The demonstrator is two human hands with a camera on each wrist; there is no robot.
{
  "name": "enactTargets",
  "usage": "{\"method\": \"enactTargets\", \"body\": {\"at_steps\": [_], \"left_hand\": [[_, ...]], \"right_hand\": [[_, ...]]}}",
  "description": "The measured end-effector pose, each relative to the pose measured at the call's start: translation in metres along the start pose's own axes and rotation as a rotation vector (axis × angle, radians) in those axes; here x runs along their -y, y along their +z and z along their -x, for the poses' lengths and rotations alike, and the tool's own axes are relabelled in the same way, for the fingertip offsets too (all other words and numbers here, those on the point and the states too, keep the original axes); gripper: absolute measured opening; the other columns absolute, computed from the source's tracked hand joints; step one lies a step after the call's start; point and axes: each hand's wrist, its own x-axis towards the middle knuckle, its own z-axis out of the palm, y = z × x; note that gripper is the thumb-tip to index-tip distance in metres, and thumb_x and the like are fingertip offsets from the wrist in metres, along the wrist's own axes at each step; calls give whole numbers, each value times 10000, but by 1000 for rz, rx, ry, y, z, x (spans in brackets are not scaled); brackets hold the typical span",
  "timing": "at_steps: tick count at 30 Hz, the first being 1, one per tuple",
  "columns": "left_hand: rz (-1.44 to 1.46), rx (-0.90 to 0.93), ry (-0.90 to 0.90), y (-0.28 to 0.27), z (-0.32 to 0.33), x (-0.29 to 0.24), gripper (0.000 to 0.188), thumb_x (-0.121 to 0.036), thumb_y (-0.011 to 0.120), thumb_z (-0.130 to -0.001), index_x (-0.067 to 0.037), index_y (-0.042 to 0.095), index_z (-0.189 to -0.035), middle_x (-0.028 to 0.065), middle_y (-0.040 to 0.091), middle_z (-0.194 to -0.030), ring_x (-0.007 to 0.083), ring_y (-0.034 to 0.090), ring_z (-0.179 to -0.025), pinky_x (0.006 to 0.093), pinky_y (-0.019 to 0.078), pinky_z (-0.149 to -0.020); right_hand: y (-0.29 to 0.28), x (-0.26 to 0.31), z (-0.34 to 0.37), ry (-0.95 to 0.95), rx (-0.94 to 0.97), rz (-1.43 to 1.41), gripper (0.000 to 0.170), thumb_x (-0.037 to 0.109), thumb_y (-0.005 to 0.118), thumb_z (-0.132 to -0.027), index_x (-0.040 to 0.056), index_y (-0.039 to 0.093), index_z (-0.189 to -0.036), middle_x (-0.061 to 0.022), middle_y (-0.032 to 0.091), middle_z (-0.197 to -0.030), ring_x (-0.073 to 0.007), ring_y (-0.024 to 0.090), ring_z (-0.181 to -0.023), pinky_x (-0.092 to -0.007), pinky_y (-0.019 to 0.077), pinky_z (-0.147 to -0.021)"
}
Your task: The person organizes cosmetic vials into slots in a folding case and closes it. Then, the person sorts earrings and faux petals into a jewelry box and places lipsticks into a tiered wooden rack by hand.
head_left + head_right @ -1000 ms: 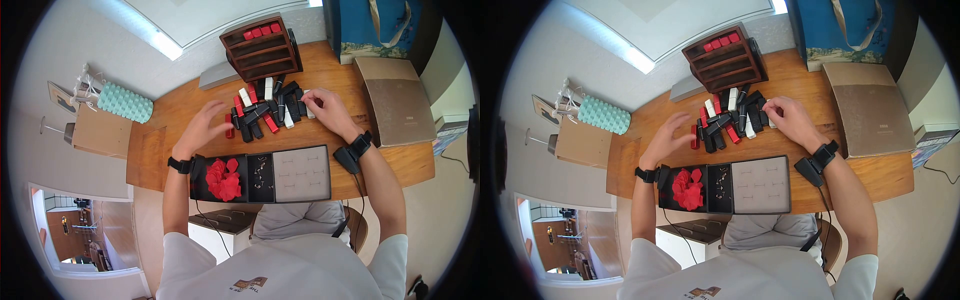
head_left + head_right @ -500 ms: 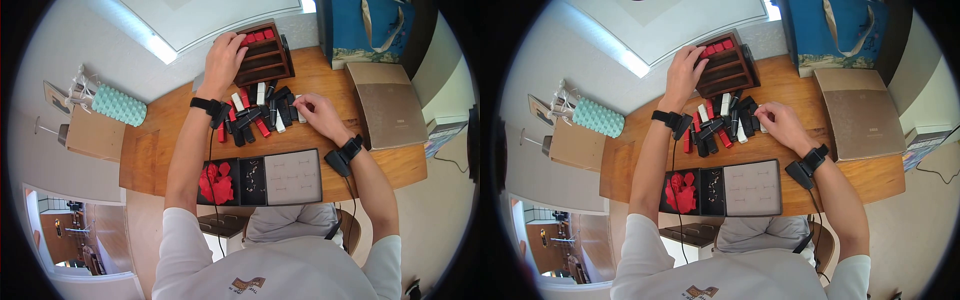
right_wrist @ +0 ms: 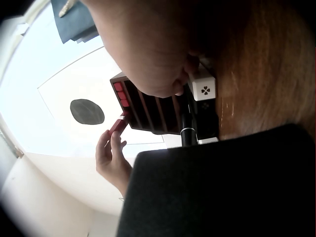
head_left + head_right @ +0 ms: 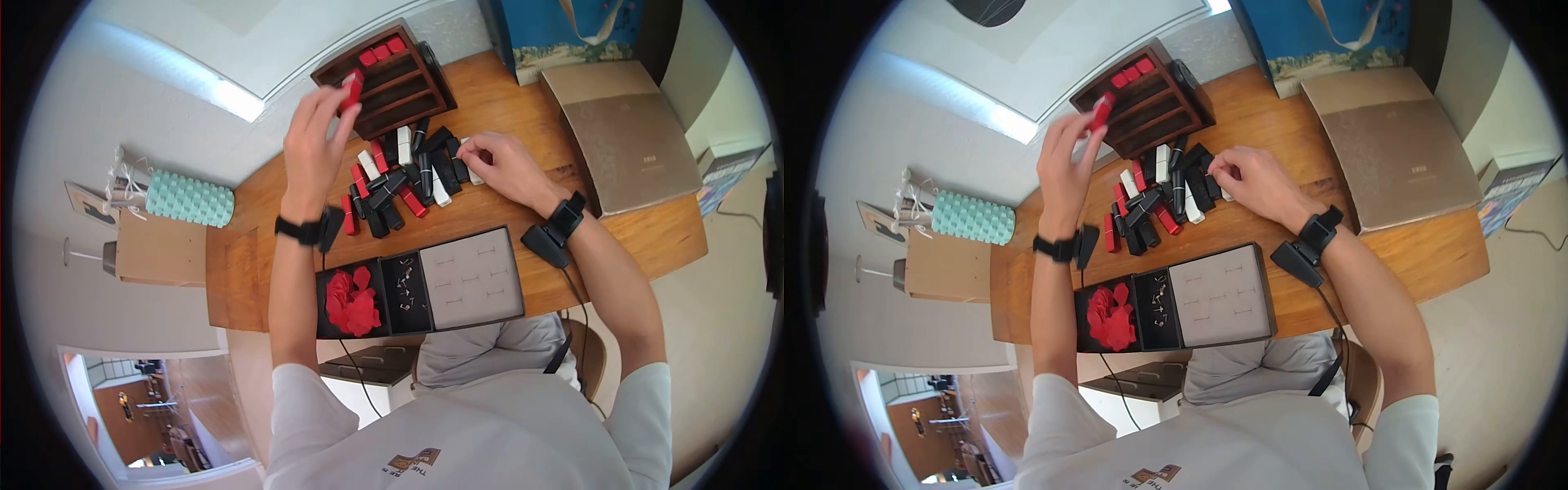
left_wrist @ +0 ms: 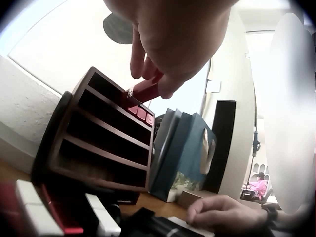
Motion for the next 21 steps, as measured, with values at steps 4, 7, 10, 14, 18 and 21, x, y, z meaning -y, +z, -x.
{"method": "enactTargets", "body": {"at_steps": [4,7,10,14,18,21], "left_hand": [[92,153,-70,-22,46,-18,247,-17,803,-878,9,715,-1107,128,696,-1104,254,737,-885,331,598,-764],[294,239,-332,-17,77,-8,229,-11,783,-902,15,713,-1118,110,705,-1128,217,751,-937,308,610,-822],[548,277,-598,-4,104,10,220,-9,758,-928,21,707,-1140,104,713,-1167,192,736,-1038,302,598,-930],[543,491,-723,-7,110,22,243,-39,741,-947,15,696,-1179,120,724,-1203,204,725,-1071,327,577,-982],[294,578,-448,-14,91,19,305,-65,749,-935,3,681,-1225,121,732,-1199,222,714,-1064,350,573,-947],[264,430,-386,-5,66,20,366,-99,773,-916,-24,675,-1260,126,726,-1184,254,697,-1056,368,563,-917]], "right_hand": [[-1,0,0,-4,17,3,188,148,652,-961,0,746,-1029,-141,723,-875,-259,688,-765,-370,539,-721],[0,-1,1,-13,4,8,187,141,649,-962,-3,743,-1034,-146,731,-894,-256,696,-778,-367,542,-727],[0,-2,0,7,19,-1,193,145,648,-965,-4,743,-1045,-151,735,-906,-257,701,-788,-368,545,-731],[0,-2,1,-9,7,-9,199,150,645,-970,-3,742,-1053,-154,737,-913,-257,701,-788,-367,545,-731],[-1,0,0,-9,8,14,203,155,645,-973,-7,740,-1050,-153,735,-912,-253,698,-787,-367,543,-728],[0,1,0,1,14,15,204,156,645,-974,-9,740,-1046,-152,733,-908,-253,690,-777,-369,539,-722]]}}
